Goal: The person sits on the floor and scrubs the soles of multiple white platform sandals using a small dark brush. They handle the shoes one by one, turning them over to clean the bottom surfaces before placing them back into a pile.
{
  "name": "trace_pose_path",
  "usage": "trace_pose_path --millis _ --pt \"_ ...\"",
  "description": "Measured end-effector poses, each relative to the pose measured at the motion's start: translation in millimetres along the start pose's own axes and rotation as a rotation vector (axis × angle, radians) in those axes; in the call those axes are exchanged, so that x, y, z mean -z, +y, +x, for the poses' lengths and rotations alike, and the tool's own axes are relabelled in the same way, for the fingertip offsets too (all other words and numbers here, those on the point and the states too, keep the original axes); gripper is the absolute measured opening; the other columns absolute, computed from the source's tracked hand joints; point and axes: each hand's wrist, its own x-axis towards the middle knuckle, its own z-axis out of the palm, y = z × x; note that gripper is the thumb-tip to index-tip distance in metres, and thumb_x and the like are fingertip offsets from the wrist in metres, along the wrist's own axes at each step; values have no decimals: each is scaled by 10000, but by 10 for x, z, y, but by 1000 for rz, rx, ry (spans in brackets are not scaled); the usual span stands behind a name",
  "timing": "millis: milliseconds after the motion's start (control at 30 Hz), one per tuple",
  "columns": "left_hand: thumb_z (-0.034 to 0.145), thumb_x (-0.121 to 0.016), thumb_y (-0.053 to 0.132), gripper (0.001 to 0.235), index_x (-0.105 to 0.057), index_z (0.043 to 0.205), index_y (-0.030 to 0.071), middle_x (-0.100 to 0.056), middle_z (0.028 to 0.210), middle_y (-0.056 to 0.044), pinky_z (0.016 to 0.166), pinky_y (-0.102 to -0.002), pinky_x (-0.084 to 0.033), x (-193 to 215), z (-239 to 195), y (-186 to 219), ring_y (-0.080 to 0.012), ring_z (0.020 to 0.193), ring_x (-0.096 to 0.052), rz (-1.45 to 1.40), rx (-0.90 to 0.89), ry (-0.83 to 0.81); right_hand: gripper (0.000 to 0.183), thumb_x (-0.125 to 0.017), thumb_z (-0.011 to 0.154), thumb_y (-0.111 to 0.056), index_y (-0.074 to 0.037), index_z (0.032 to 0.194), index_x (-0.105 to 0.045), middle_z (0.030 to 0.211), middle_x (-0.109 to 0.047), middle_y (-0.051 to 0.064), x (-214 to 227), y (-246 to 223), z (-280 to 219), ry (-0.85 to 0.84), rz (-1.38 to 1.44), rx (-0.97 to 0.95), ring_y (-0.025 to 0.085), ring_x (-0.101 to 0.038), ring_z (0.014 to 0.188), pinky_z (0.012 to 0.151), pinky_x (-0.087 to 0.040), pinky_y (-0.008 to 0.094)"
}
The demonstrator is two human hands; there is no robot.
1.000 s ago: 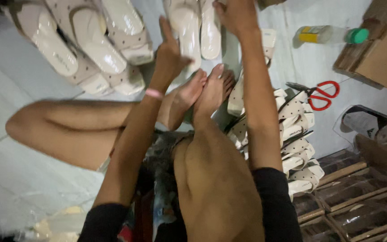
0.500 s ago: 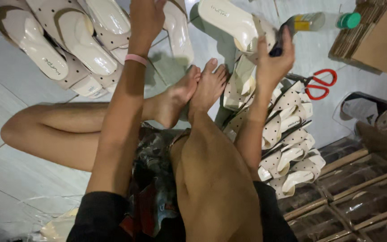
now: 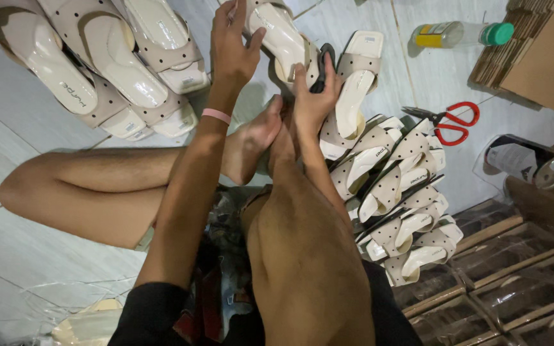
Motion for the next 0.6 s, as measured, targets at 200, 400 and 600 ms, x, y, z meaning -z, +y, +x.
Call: trace_pose_path --millis 200,400,600 --pt "1016 -752 221 613 -452 1524 55 -366 1612 -216 1141 -446 -468 -108 67 93 -406 1454 -467 -511 80 -207 573 -753 967 -113 22 1482 -544 1420 -618 170 -144 337 253 200 513 -167 231 -621 1159 974 -503 339" --pt "1067 -811 336 631 -484 1520 44 -275 1630 -309 1311 -511 -317 499 -151 50 -441 1544 -336 306 95 290 567 -676 995 -168 -59 1510 -466 1338 -595 137 78 427 511 221 656 -436 215 -634 1019 713 -607 340" --pt "806 -870 600 1252 -139 1610 -23 -87 1599 -415 1212 -632 -221 1030 -94 -214 -534 1495 -185 564 371 158 370 -640 1110 -205 -58 1445 -579 1378 -664 96 548 441 473 207 9 67 198 -694 1158 916 -561 332"
